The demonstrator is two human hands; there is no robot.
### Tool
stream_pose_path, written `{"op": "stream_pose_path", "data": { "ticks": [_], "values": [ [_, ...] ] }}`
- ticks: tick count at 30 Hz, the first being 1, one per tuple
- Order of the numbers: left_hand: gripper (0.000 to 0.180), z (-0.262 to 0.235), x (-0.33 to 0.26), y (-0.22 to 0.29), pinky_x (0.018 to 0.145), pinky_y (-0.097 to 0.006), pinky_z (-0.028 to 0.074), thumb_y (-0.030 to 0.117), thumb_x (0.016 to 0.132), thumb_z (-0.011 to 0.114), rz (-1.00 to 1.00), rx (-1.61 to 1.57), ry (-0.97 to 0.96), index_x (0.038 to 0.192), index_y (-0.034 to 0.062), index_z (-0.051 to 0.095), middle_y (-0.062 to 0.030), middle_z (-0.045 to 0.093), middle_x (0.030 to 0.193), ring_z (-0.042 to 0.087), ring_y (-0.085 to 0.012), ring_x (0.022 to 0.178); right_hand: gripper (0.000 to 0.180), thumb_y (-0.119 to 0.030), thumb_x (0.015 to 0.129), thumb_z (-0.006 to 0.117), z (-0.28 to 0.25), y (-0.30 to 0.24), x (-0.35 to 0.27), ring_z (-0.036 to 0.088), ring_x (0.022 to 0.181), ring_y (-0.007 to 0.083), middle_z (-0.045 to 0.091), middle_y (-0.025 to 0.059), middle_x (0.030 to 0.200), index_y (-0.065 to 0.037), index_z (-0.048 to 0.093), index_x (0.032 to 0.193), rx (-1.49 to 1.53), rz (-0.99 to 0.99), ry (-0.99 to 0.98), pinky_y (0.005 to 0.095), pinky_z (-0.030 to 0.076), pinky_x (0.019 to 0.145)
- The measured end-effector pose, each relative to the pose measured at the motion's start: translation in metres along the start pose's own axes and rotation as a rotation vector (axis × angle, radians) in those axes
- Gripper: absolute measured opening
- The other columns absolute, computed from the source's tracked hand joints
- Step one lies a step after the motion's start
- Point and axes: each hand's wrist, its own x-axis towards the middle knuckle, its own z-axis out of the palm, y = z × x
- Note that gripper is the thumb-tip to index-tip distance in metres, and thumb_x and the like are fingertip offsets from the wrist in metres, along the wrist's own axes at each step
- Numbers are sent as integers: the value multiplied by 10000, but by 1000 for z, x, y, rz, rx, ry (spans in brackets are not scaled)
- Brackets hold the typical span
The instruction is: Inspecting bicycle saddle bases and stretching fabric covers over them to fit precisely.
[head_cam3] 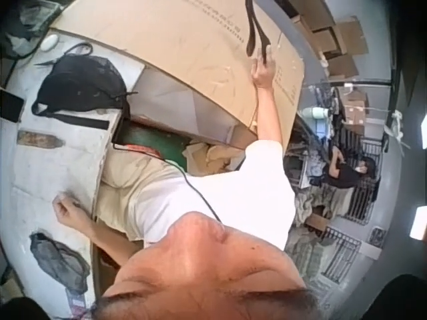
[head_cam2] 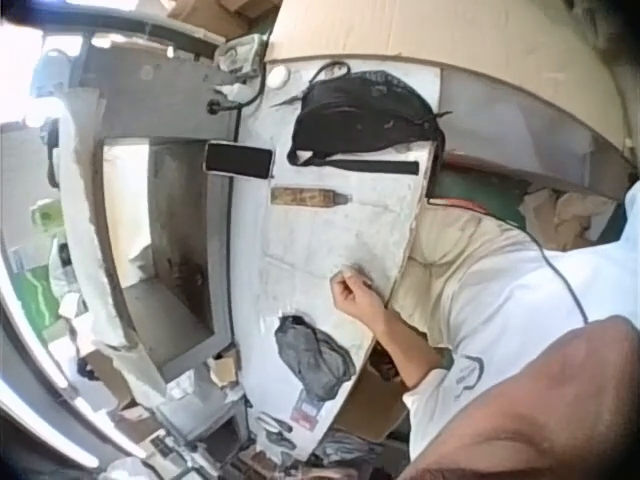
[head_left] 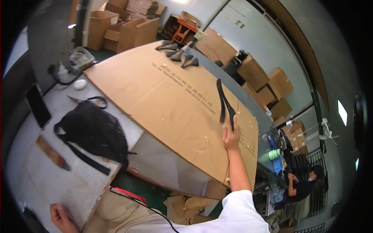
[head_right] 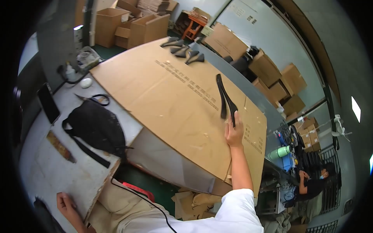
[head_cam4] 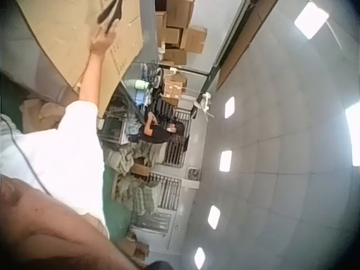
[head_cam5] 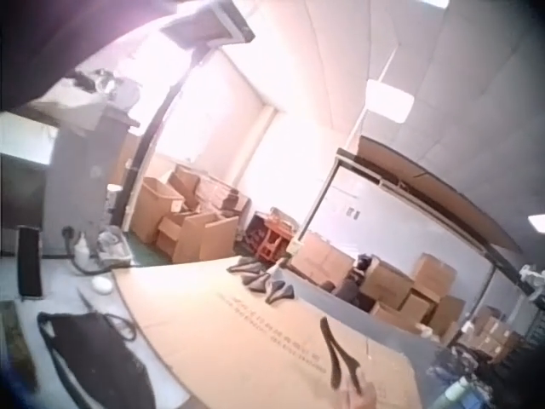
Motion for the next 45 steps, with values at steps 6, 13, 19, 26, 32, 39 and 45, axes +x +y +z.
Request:
{"op": "stream_pose_path", "data": {
  "ticks": [6,13,19,26,32,39,45],
  "values": [
    [171,-2,-22,25,475,-206,313,154,969,571,-84,-310,-222,828,65,535,23,498,647,426,-43,539,249,-26,784,686,-29,-137,89,556,1144,434,523,174,1328,-5,685,1033,329,-476,194,475,542,886],
    [655,5,-31,52,845,-360,528,410,878,676,-150,-849,-480,1326,-16,460,-157,585,1235,602,-229,1112,237,-54,774,700,-74,-347,157,582,1135,382,581,59,1224,-43,670,1009,1042,-937,312,450,571,903],
    [437,-47,-37,41,864,-361,519,370,975,554,-195,-1022,-250,1138,-35,549,-167,649,1051,648,-244,959,110,-68,798,702,-105,-452,165,571,1172,367,533,58,1348,-70,689,907,1242,-1116,168,432,572,854],
    [370,-113,-40,57,674,-314,449,330,1006,448,54,-962,68,923,-20,533,-127,577,760,554,-197,712,348,4,723,756,-113,-489,143,596,1144,444,357,211,1492,-166,745,1027,1300,-1124,32,387,591,782],
    [396,-142,-34,71,557,-316,441,376,943,577,342,-339,88,826,-3,590,-97,568,686,545,-204,620,267,57,813,576,-117,-486,124,618,1065,446,469,297,1337,-50,687,1031,1577,-626,18,430,584,786],
    [268,-86,-26,75,583,-337,492,235,793,726,528,721,-317,962,49,635,-62,611,756,632,-225,660,278,-119,981,477,-125,-485,134,617,795,255,593,214,1050,37,505,1210,1824,-110,171,322,518,675],
    [256,-76,-31,74,617,-336,518,225,799,713,451,754,-421,964,50,628,-74,613,753,648,-232,684,343,-63,850,654,-114,-464,140,632,873,272,650,207,1038,20,597,1178,1730,-356,-369,330,512,720]
  ]
}}
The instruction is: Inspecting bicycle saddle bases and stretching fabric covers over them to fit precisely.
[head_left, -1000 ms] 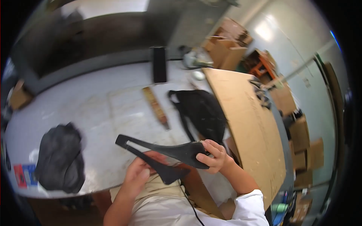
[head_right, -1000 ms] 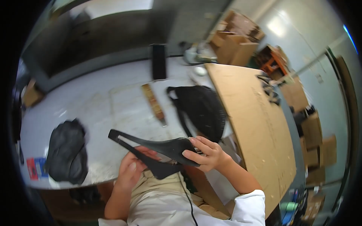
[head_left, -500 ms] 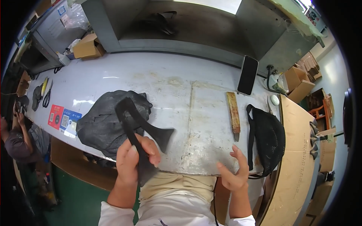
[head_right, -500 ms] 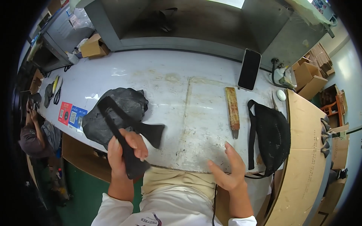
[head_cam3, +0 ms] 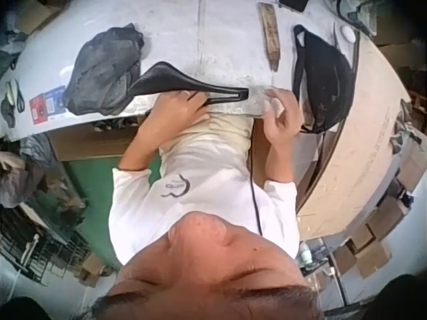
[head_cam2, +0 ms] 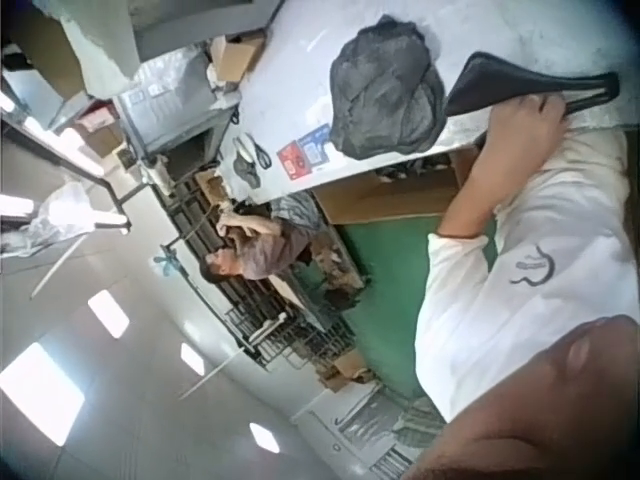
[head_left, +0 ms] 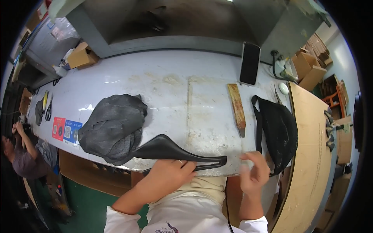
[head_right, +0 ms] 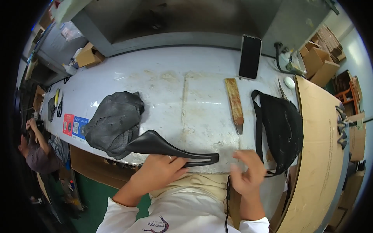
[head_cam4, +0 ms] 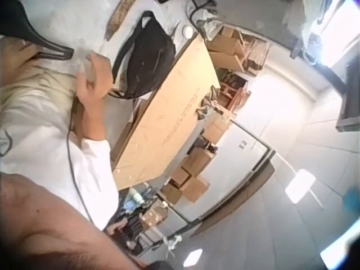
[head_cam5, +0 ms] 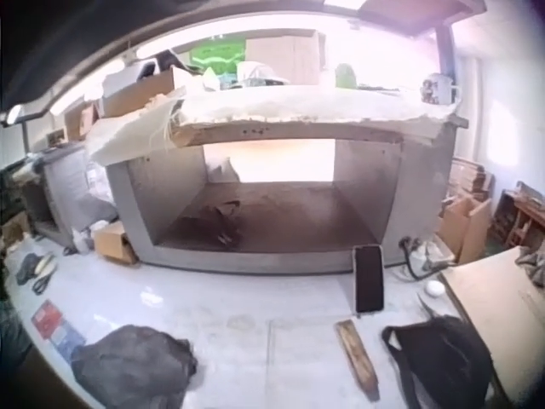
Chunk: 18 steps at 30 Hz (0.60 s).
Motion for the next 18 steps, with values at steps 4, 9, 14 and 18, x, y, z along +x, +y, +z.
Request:
{"op": "stream_pose_path", "data": {
  "ticks": [4,9,14,18],
  "values": [
    [276,-2,0,-3,612,-346,521,241,831,721,-30,-53,-40,1017,53,640,-82,628,763,651,-245,667,466,-108,727,784,24,-16,18,639,826,260,659,161,991,37,639,1145,173,110,-204,359,511,759],
    [312,-9,4,-2,600,-362,522,267,847,713,-84,-158,-126,1064,52,646,-106,653,783,646,-275,639,470,-113,660,846,32,-10,15,625,814,263,652,136,923,22,684,1081,111,26,-268,344,500,710],
    [321,-10,-10,1,615,-358,522,226,826,736,-184,-250,-36,1079,45,659,-134,675,844,651,-294,685,464,-137,683,833,37,-2,12,605,798,262,643,109,932,0,680,1099,82,6,-309,350,480,715],
    [286,-14,-23,-8,602,-360,513,148,792,761,-159,-288,201,1028,17,668,-141,683,877,637,-296,679,477,-118,645,833,38,-1,17,606,916,288,649,125,999,4,678,1080,-11,3,-369,380,472,818]
  ]
}}
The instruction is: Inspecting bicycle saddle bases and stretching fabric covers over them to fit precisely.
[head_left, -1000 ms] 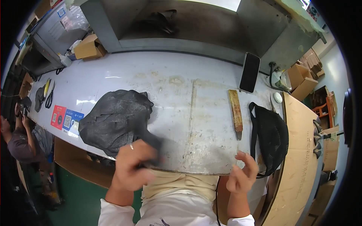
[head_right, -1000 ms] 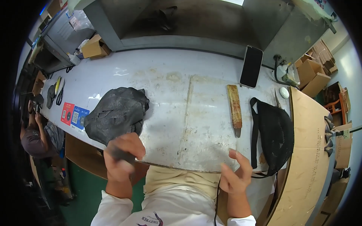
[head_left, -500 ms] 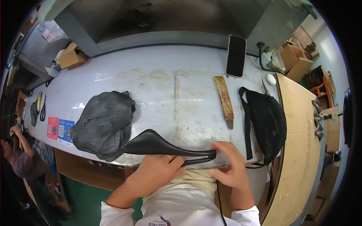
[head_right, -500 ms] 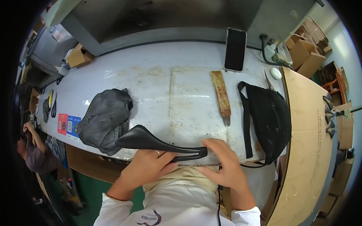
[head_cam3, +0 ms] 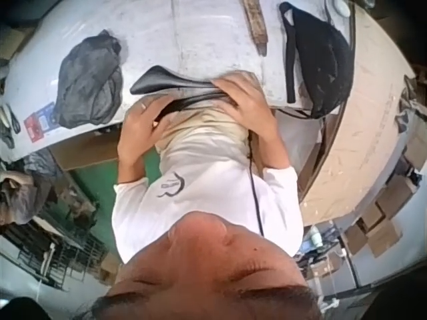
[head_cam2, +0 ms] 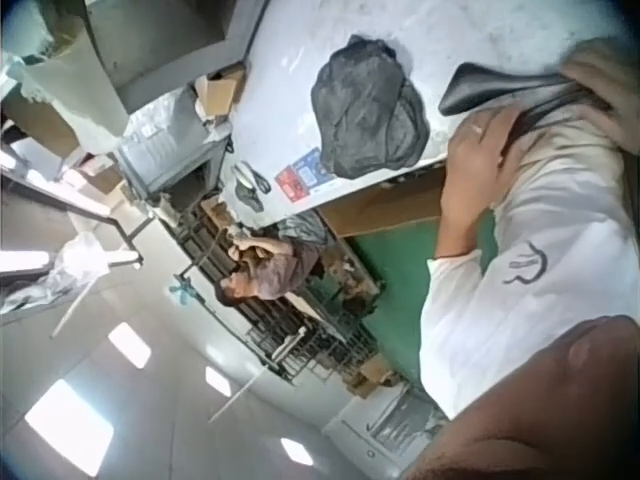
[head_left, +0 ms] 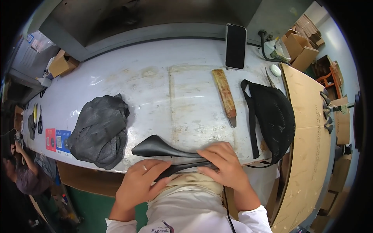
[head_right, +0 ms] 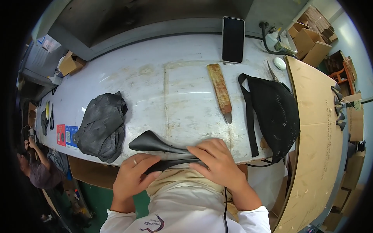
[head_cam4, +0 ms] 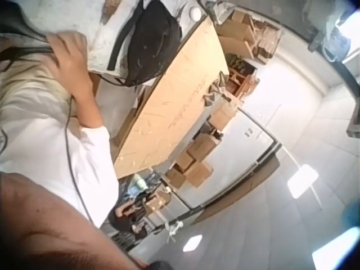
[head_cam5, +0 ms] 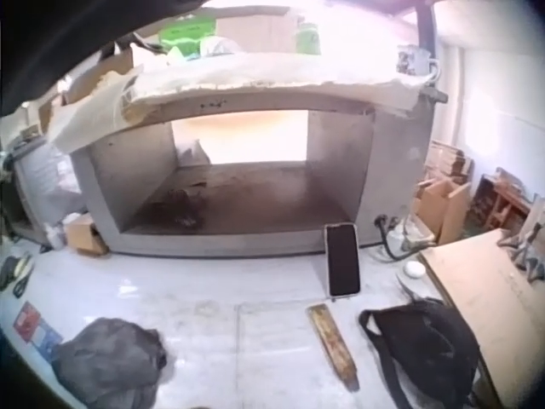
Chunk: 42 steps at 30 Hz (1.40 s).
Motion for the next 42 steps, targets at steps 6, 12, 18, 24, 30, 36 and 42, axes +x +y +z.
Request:
{"op": "stream_pose_path", "data": {
  "ticks": [6,12,18,24,30,36,42],
  "values": [
    [186,-26,-9,-29,618,-361,478,-17,715,759,-109,264,411,864,16,654,-115,657,837,606,-294,709,500,-189,660,839,3,3,7,590,1031,312,618,118,1103,-6,658,1088,8,0,18,397,447,899],
    [248,-39,20,-75,675,-406,405,67,692,798,-127,761,419,808,64,578,-84,534,784,521,-294,764,455,-115,689,783,5,10,-5,613,1025,361,646,198,1083,34,648,1097,181,109,187,412,495,888],
    [235,-40,21,-89,689,-397,395,111,679,788,-17,877,425,810,81,595,-64,528,802,516,-268,764,414,-93,700,771,10,7,-4,618,999,353,648,198,1068,36,654,1075,135,105,177,403,499,871],
    [150,-48,15,-89,686,-378,404,41,734,751,-6,658,477,802,68,620,-56,556,785,525,-258,745,292,-30,741,741,10,-11,12,640,886,328,666,178,963,37,663,1015,152,117,241,382,516,781],
    [100,-68,9,-84,683,-367,424,14,812,707,-163,369,570,832,22,610,-91,581,795,534,-282,757,195,-11,793,712,28,-60,86,648,822,285,678,145,899,21,666,980,208,-65,130,355,512,725],
    [62,-69,7,-89,711,-418,421,35,856,658,-151,370,560,862,22,597,-115,582,832,536,-329,782,195,-131,869,684,82,-68,160,663,772,224,682,141,871,32,658,973,398,2,-150,310,512,695],
    [65,-70,7,-88,704,-423,422,32,860,649,-163,320,551,865,17,586,-128,575,830,532,-344,782,253,-215,802,691,123,-63,197,603,582,233,623,123,631,32,638,784,162,104,-127,321,496,595]
  ]
}}
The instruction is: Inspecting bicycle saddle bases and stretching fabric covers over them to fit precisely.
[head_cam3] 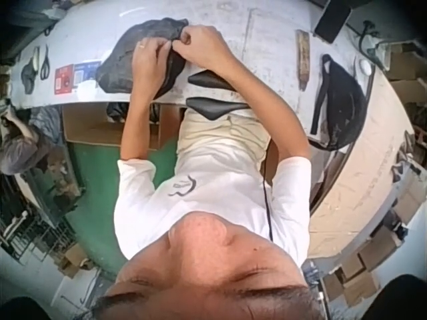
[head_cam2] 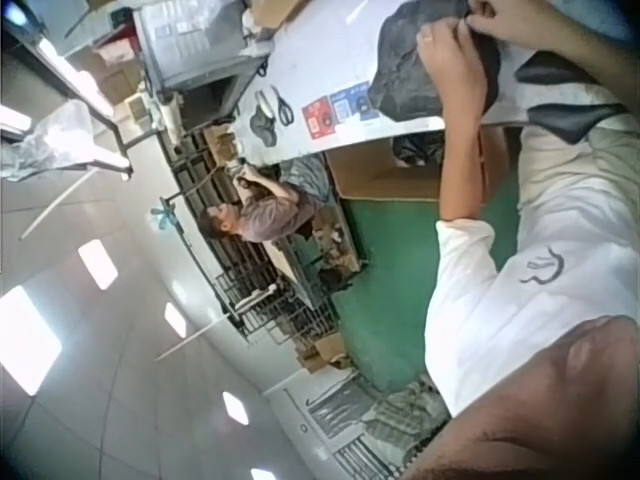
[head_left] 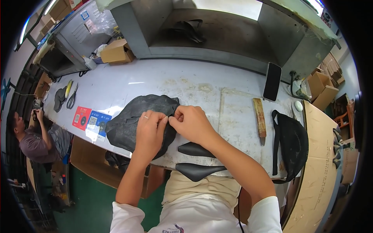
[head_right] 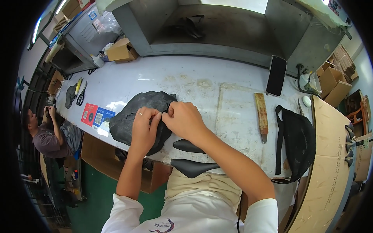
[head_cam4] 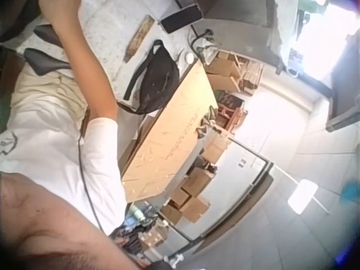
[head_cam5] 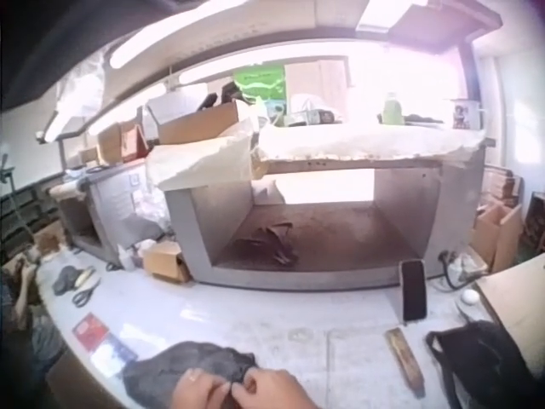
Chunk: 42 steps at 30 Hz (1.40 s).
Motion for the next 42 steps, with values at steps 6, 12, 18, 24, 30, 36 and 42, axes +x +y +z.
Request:
{"op": "stream_pose_path", "data": {
  "ticks": [6,12,18,24,30,36,42],
  "values": [
    [56,-7,-4,-13,706,-408,428,50,886,626,-22,42,106,883,15,582,-134,567,827,531,-323,775,251,-206,708,639,4,-3,11,599,567,359,602,190,585,11,588,594,17,133,-59,413,487,564],
    [221,-57,-26,-67,735,-289,436,214,1040,463,-386,-189,501,1048,17,563,-28,562,891,513,-131,794,273,-242,696,655,4,17,13,600,592,368,600,206,603,10,597,608,-106,174,-144,435,486,590],
    [229,-133,-71,-128,884,-395,557,205,1041,437,-476,-898,865,1107,4,524,-157,644,1088,660,-246,991,294,-251,696,666,6,23,15,595,588,362,590,218,603,12,581,597,-93,198,-149,432,487,595],
    [318,-223,-123,-183,936,-398,542,208,1049,413,-478,-957,1077,1195,-50,528,-179,649,1076,653,-280,1000,282,-240,700,666,5,26,19,581,553,315,588,177,575,3,584,583,-22,313,-253,396,483,581],
    [264,-226,-128,-118,766,-348,561,251,1066,399,-263,28,866,1139,-2,404,-214,660,1025,670,-255,839,200,-195,737,701,-12,35,11,573,533,220,609,116,606,-13,626,700,176,260,-290,360,459,545],
    [156,-184,-150,-8,536,-396,440,20,890,536,-21,672,103,738,45,508,-161,623,732,542,-364,588,250,-187,824,722,-50,-23,-55,574,555,164,585,60,636,2,611,946,117,10,-246,303,461,529],
    [144,-78,-170,46,609,-366,480,54,777,641,221,117,-377,891,110,574,1,635,756,610,-201,634,372,-264,810,751,-40,-43,-155,637,835,273,609,113,920,-14,606,1044,155,-327,-362,349,529,720]
  ]
}}
